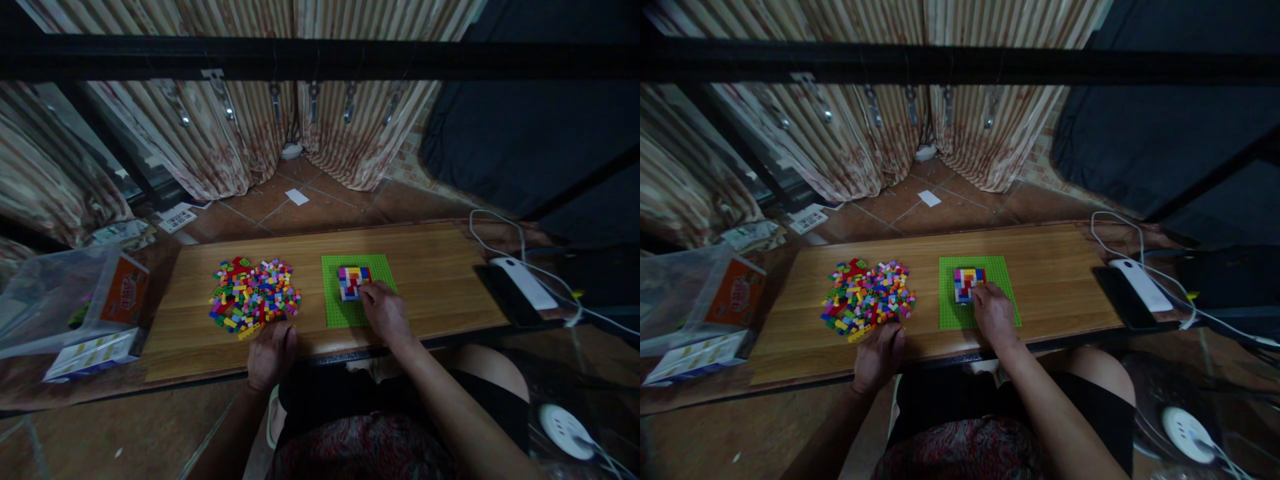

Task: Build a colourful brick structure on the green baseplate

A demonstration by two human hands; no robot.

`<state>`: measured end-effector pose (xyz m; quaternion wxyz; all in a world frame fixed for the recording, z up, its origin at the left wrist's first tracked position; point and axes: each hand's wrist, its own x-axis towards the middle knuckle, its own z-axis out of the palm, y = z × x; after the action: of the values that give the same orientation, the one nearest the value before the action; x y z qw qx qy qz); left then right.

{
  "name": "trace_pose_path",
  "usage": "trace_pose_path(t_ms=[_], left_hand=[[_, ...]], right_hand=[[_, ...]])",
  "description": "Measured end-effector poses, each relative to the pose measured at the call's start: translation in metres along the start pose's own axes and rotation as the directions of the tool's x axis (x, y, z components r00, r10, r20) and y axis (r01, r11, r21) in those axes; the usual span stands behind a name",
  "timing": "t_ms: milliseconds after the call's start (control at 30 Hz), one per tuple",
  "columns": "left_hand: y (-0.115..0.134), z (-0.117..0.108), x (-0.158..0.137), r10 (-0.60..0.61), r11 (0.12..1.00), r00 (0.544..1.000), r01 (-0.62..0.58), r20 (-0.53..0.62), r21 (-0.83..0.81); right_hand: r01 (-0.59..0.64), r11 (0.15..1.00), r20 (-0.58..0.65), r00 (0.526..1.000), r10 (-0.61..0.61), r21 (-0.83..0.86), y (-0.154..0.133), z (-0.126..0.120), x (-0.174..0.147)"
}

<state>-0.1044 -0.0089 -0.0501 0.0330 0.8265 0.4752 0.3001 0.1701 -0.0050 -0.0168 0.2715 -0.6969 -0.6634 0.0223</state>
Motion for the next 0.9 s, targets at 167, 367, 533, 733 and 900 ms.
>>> trace_pose_path(t_ms=[167, 367, 533, 733, 900], left_hand=[[0.001, 0.0, 0.0, -0.006, 1.0, 1.0, 0.006, 0.003, 0.014], [0.002, -0.001, 0.0, 0.004, 1.0, 1.0, -0.004, -0.004, 0.026], [0.002, -0.002, 0.001, -0.009, 1.0, 1.0, 0.008, 0.008, 0.019], [0.002, 0.0, 0.001, -0.032, 0.998, 0.999, 0.032, 0.002, 0.045], [0.002, 0.001, 0.001, -0.028, 0.998, 0.999, 0.029, -0.019, 0.052]], right_hand=[[0.013, 1.0, -0.05, 0.999, -0.014, -0.021, -0.005, 0.004, -0.007], [0.037, 0.999, -0.058, 0.998, -0.038, -0.017, -0.005, 0.005, -0.012], [0.013, 1.0, -0.054, 0.998, -0.014, -0.006, -0.002, 0.008, -0.014], [0.017, 0.999, -0.06, 0.998, -0.015, 0.042, -0.001, 0.01, -0.014], [0.035, 0.995, -0.072, 0.997, -0.028, 0.095, 0.001, 0.012, -0.015]])
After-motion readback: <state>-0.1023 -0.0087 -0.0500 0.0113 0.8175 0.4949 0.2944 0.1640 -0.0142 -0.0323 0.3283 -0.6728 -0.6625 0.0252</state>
